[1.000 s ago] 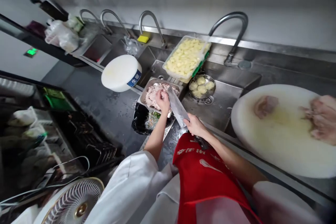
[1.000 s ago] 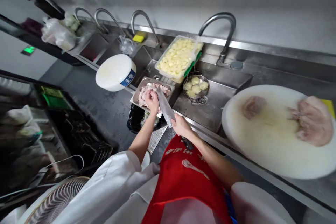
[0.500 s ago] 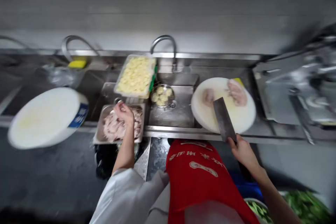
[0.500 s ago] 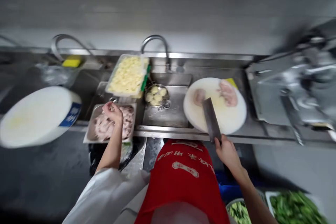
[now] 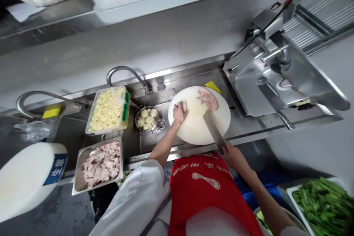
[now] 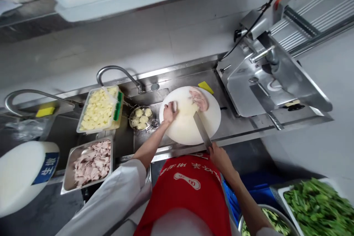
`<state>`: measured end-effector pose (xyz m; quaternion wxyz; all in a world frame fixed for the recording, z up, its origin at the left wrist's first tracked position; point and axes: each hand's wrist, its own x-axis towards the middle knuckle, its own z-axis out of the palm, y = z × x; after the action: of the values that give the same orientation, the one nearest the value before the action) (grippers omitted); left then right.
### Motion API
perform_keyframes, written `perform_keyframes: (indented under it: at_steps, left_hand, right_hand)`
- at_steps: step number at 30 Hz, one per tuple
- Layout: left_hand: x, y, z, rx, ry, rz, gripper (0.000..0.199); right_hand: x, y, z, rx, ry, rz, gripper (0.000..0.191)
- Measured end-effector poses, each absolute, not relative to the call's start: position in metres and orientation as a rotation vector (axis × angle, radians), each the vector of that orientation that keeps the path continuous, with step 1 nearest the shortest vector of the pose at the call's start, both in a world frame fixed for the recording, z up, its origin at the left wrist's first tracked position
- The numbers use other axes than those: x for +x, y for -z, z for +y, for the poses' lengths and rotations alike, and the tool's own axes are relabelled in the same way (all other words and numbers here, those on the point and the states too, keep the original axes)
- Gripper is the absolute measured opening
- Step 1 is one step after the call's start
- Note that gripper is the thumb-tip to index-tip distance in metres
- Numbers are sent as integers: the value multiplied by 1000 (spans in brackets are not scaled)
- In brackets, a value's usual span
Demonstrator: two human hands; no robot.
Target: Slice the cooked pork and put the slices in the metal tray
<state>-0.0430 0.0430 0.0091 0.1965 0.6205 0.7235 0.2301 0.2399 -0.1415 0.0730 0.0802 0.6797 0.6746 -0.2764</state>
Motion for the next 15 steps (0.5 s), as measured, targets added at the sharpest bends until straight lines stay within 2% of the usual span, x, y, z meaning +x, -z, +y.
perform_keyframes:
  at_steps: [3, 6, 11, 15]
  left_hand:
    - [-43, -3, 15, 1850, -785, 1802, 36]
    - [-38, 0, -24, 1940, -870, 1627, 32]
    - [-20, 6, -58, 1724, -1136, 1956, 22]
    - [-17, 14, -56, 1615, -1195, 2030, 22]
  right_hand:
    - [264, -68, -126, 1925, 919, 2055, 22]
    - [285, -68, -112, 1808, 935, 2082, 22]
    - [281, -78, -82, 1663, 933, 2163, 26]
    - [247, -86, -58, 1595, 1016, 2244, 27]
